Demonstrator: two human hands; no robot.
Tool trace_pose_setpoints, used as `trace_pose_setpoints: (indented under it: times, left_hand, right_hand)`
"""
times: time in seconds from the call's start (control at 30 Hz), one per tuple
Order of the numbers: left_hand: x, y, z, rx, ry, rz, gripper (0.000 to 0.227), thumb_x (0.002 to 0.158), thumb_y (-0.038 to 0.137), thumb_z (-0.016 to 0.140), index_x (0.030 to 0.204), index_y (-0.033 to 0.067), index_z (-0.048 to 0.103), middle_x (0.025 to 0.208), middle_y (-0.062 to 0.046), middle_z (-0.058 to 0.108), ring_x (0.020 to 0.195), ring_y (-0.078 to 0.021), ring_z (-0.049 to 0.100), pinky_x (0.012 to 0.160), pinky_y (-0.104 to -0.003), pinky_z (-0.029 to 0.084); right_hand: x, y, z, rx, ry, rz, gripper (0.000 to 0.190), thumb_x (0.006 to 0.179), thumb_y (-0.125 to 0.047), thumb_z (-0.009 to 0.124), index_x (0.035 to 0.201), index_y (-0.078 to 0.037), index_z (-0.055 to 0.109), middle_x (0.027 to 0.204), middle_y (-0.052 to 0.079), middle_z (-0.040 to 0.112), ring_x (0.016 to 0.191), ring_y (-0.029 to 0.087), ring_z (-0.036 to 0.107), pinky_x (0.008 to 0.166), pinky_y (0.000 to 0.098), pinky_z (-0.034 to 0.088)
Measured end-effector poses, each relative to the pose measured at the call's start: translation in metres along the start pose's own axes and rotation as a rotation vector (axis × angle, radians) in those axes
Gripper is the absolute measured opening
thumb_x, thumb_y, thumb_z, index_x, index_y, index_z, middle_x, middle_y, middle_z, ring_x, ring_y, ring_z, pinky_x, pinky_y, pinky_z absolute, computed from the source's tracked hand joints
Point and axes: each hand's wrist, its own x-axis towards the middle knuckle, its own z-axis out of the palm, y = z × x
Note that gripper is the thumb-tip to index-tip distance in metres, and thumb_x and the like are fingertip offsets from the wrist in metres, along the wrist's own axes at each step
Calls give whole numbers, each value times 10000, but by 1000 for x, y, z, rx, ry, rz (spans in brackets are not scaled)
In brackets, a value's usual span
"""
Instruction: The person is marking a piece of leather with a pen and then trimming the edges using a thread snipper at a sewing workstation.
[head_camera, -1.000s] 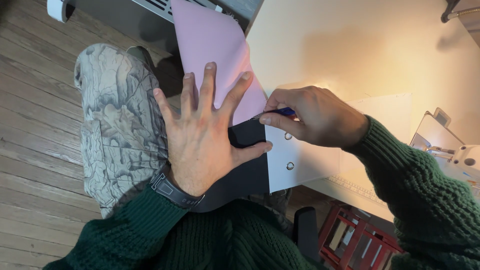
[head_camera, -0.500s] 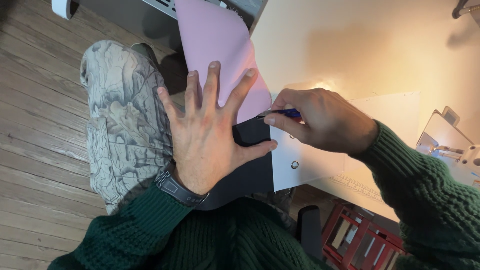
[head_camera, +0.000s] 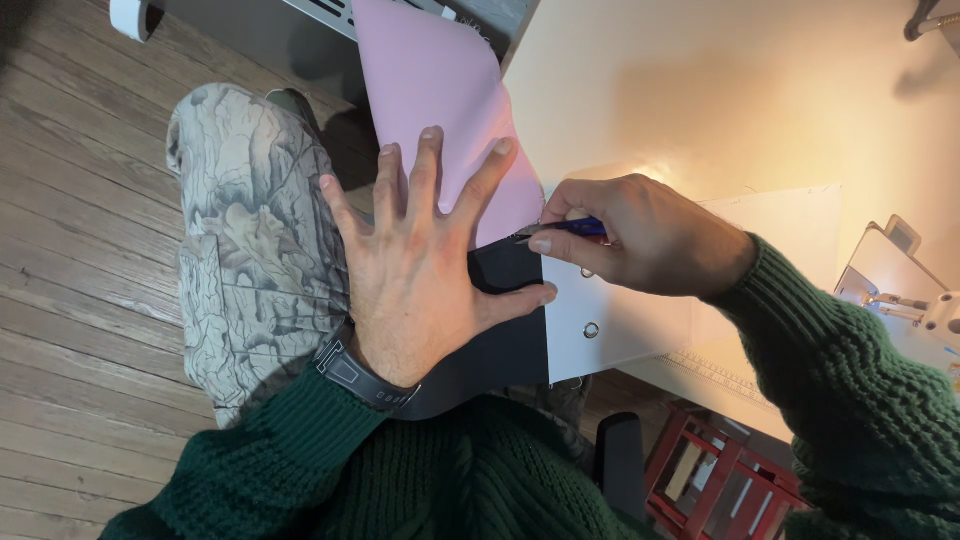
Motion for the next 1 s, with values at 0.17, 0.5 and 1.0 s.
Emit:
trace_pose_setpoints:
  times: [0.17,0.5,1.0]
  left_hand:
    - [0,-1,0,-17,-6,0,1277,614,991,759,1610,305,347,1528,-211,404,1342,-484,477,1017,-834,268]
    - [0,-1,-1,-25,-5,0,1265,622,988,755,1607,302,354,1529,-205,399,1345,-486,477,1021,-834,264]
    - [5,2,-2,-16,-18,8,1370,518,1004,792,1609,299,357,1539,-238,385,1352,-505,453,1036,-829,232]
  right_hand:
    - [0,-4,1,-58,13,11,213,920,-309,714,979,-104,725,645,27,731,440,153,609,449,290,492]
    - [1,-6,4,12,12,45,192,935,-274,707,906,-87,741,565,-3,665,395,110,496,404,257,413]
    - [-20,6,22,361,299,-156,232,929,-86,712,1144,-4,735,768,38,696,533,67,469,478,199,369]
